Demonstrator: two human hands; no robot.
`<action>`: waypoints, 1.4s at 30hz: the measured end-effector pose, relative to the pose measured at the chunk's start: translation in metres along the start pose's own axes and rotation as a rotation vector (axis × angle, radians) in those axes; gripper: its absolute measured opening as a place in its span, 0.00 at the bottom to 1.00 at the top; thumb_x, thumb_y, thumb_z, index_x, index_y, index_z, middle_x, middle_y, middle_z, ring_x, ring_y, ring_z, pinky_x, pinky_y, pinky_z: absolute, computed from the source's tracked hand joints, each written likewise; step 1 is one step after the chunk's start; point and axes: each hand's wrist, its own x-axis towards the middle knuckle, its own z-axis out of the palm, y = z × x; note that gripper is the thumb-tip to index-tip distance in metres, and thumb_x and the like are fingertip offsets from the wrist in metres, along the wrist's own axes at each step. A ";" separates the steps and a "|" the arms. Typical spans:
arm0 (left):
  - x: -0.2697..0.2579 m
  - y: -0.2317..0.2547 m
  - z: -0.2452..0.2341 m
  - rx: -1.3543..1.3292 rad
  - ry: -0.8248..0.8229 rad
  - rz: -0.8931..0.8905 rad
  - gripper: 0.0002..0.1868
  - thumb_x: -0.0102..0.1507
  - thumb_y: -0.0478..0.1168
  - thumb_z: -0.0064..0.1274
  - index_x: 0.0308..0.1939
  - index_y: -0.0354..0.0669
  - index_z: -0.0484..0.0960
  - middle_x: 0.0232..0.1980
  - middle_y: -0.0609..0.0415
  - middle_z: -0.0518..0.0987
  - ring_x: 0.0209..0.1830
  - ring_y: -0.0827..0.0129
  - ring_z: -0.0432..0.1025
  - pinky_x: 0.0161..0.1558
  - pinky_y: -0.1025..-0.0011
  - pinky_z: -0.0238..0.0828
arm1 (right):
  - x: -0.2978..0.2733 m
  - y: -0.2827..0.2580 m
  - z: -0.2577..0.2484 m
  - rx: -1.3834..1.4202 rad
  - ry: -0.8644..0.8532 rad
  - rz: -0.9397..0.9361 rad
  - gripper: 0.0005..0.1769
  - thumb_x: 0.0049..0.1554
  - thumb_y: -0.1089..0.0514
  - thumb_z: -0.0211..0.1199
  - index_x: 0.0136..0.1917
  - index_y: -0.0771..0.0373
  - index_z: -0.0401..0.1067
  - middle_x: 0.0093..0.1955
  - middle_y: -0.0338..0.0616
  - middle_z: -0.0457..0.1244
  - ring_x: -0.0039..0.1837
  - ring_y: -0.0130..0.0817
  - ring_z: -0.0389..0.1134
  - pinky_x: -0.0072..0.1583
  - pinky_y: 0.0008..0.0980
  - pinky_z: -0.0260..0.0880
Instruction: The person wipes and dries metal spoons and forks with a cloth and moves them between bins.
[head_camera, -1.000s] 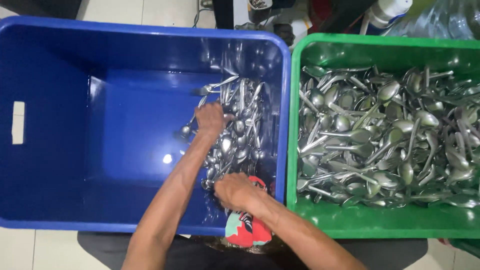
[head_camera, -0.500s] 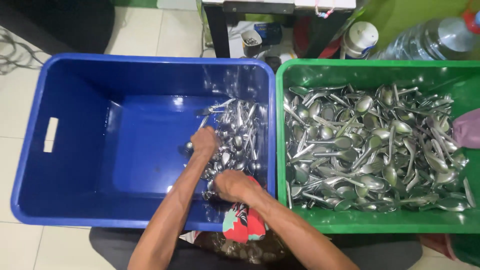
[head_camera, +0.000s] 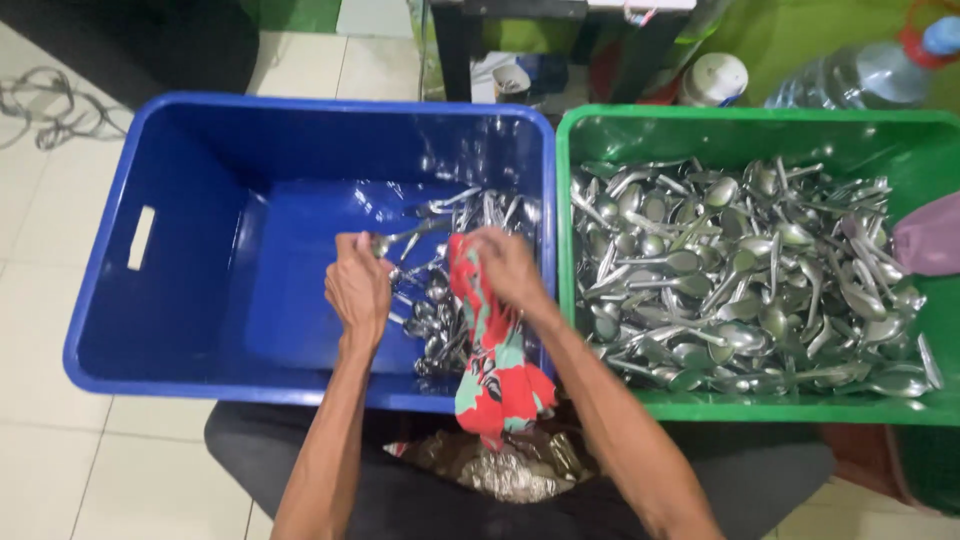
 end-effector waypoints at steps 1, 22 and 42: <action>-0.005 0.002 -0.005 0.002 -0.005 -0.011 0.14 0.74 0.44 0.40 0.46 0.39 0.77 0.26 0.48 0.83 0.26 0.53 0.78 0.34 0.51 0.69 | -0.001 -0.003 -0.006 0.000 -0.009 0.008 0.15 0.66 0.57 0.55 0.60 0.66 0.75 0.50 0.54 0.72 0.53 0.38 0.74 0.56 0.38 0.74; -0.031 0.000 -0.003 -0.096 0.067 0.292 0.10 0.72 0.42 0.49 0.42 0.40 0.80 0.31 0.46 0.83 0.28 0.52 0.79 0.29 0.58 0.70 | -0.010 -0.073 0.005 -0.156 0.252 0.061 0.26 0.65 0.51 0.59 0.67 0.74 0.68 0.57 0.56 0.69 0.60 0.47 0.72 0.61 0.40 0.69; -0.014 -0.020 0.003 -0.410 -0.081 0.178 0.13 0.70 0.42 0.51 0.39 0.34 0.80 0.27 0.48 0.80 0.23 0.71 0.69 0.27 0.68 0.66 | 0.003 -0.080 -0.001 -0.218 -0.469 -0.092 0.26 0.61 0.42 0.59 0.41 0.71 0.70 0.34 0.59 0.63 0.36 0.52 0.65 0.44 0.51 0.63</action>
